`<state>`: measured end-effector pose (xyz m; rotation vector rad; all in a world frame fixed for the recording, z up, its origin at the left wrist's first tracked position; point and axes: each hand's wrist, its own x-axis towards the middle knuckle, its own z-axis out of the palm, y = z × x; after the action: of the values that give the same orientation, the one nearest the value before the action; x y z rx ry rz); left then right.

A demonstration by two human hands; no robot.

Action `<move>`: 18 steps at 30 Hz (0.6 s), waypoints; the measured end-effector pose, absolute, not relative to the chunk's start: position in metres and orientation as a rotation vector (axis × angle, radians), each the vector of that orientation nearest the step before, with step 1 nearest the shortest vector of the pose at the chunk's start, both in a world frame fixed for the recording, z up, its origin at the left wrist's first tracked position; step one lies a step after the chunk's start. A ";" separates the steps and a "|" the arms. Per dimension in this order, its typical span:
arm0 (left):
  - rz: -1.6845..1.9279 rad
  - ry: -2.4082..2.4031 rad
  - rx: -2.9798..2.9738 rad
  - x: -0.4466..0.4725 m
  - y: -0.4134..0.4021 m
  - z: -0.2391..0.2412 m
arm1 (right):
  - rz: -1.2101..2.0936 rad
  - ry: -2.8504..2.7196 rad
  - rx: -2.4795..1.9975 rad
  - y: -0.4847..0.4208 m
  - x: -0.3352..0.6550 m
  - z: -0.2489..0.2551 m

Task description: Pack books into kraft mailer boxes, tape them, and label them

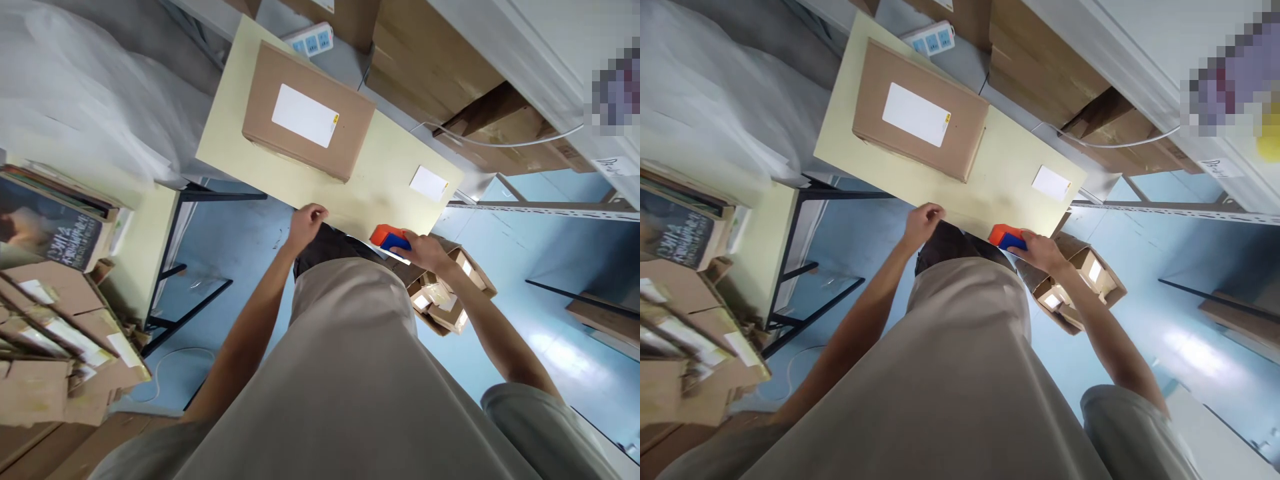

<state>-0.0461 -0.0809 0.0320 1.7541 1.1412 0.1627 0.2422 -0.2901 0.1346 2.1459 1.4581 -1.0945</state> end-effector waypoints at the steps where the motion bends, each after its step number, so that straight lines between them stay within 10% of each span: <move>1: 0.175 1.200 1.758 -0.051 -0.072 0.027 | -1.066 1.442 2.156 -0.289 0.249 0.132; 18: 0.457 1.405 1.741 -0.001 -0.023 -0.029 | -0.830 1.231 2.406 -0.250 0.258 0.066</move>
<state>-0.0011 -0.0226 -0.0292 1.7408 1.4045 0.4565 0.2578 -0.2505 0.0661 2.4062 1.2309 -0.8302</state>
